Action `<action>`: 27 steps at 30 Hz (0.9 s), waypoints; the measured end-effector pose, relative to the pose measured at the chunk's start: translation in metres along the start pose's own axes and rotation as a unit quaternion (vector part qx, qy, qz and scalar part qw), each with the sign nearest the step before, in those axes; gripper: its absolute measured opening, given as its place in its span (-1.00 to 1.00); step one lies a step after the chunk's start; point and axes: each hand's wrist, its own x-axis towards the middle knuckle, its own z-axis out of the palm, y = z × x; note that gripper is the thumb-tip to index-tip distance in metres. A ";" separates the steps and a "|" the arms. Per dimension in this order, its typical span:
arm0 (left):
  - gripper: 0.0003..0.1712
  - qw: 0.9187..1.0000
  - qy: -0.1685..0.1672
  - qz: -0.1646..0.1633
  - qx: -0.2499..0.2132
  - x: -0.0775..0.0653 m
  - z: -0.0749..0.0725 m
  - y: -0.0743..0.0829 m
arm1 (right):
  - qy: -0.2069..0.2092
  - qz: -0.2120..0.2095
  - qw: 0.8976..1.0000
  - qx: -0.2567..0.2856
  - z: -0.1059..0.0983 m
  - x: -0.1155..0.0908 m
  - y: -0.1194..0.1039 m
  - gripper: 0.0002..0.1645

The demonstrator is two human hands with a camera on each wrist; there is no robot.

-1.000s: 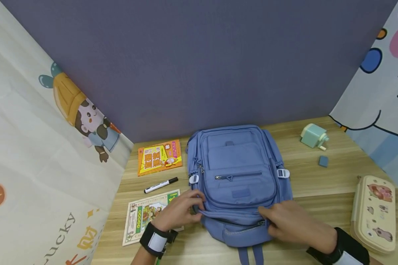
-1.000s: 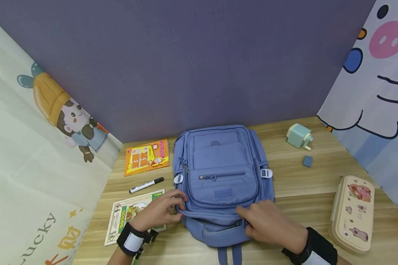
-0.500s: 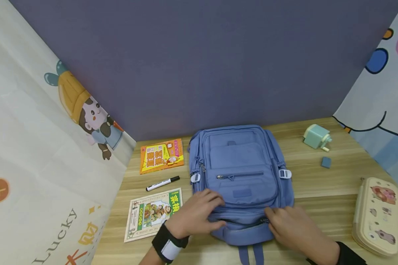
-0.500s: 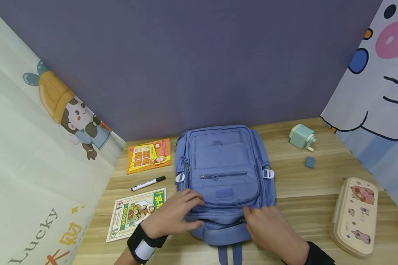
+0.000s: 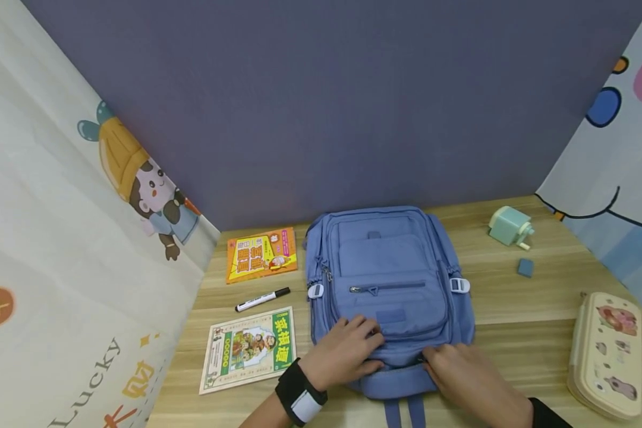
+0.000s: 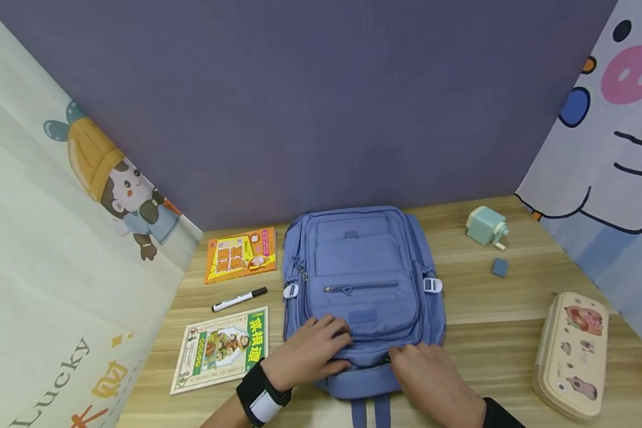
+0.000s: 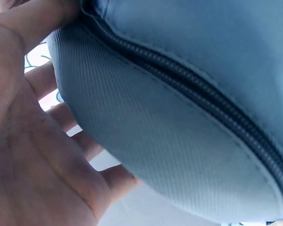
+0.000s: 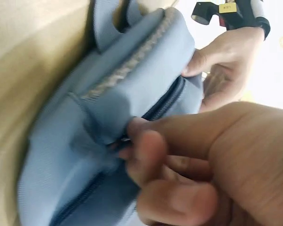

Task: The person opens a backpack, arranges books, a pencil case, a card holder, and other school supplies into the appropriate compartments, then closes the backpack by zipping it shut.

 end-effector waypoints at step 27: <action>-0.84 0.998 0.050 -0.014 -0.040 0.003 -0.006 -0.008 | 0.010 0.138 0.989 -0.052 -0.013 -0.016 0.080 -0.58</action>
